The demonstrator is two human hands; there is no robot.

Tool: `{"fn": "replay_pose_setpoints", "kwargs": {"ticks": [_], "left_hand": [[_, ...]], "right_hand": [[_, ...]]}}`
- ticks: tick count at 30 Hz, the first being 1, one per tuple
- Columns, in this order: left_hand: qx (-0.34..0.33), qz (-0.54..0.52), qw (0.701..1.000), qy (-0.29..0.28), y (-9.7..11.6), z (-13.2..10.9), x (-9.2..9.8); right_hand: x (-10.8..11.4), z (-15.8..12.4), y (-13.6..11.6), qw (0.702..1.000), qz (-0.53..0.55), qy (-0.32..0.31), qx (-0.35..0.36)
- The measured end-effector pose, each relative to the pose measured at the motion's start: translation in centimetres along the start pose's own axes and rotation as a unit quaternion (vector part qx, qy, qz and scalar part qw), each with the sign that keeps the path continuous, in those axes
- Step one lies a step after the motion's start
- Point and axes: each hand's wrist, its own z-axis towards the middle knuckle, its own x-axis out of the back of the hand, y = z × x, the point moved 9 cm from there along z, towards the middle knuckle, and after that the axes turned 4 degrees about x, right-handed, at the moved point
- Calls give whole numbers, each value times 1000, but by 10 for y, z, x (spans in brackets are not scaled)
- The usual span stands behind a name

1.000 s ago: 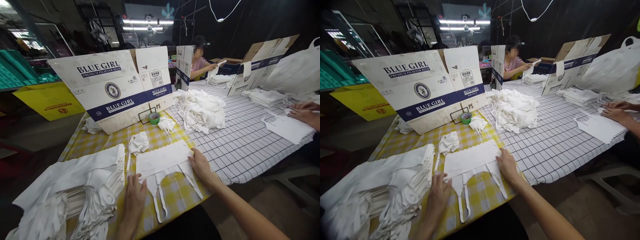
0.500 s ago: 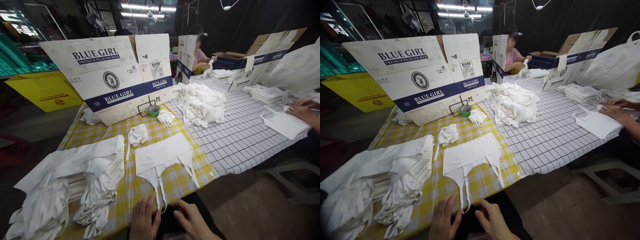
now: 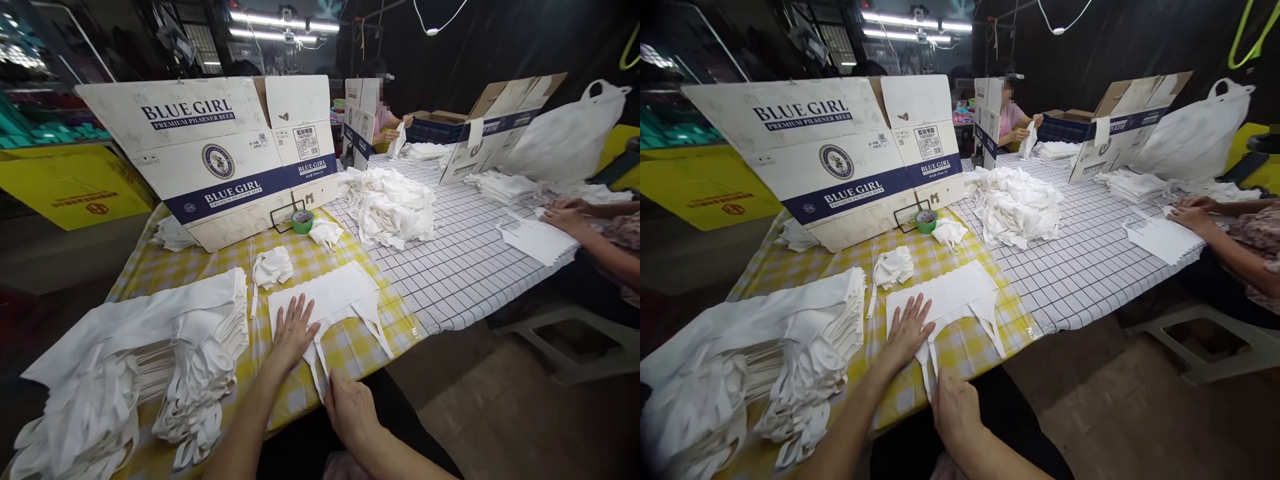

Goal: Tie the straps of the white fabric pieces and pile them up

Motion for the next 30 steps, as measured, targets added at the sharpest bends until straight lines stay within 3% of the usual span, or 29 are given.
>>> {"fn": "replay_pose_setpoints", "kwargs": {"ticks": [3, 6, 11, 14, 16, 18, 20, 24, 27, 30], "left_hand": [[-1, -1, 1000, 10, 0, -2, 2], [6, 2, 1000, 6, -1, -2, 3], [3, 4, 1000, -3, -1, -3, 0], [3, 4, 1000, 1, -1, -3, 1], [1, 2, 1000, 4, -1, -3, 2], [0, -2, 1000, 4, -2, -3, 2], [1, -9, 1000, -5, -3, -2, 1], [27, -20, 999, -21, 5, 8, 1], [-7, -24, 1000, 1, 44, 25, 8], [-64, -35, 997, 12, 94, 41, 6]], "right_hand": [[11, -13, -1, 993, 90, 77, 24], [14, -19, 5, 963, 244, 111, 11], [-6, -18, 12, 885, 454, 96, -49], [-26, -26, 13, 839, 534, 78, -72], [-37, -35, 11, 824, 561, 56, -63], [-41, -44, 8, 830, 556, 34, -32], [-33, -51, 15, 854, 519, 40, 3], [18, -56, 68, 916, 361, 173, -6], [59, -47, 116, 941, 206, 261, -67], [71, -26, 136, 957, 134, 244, -76]]}}
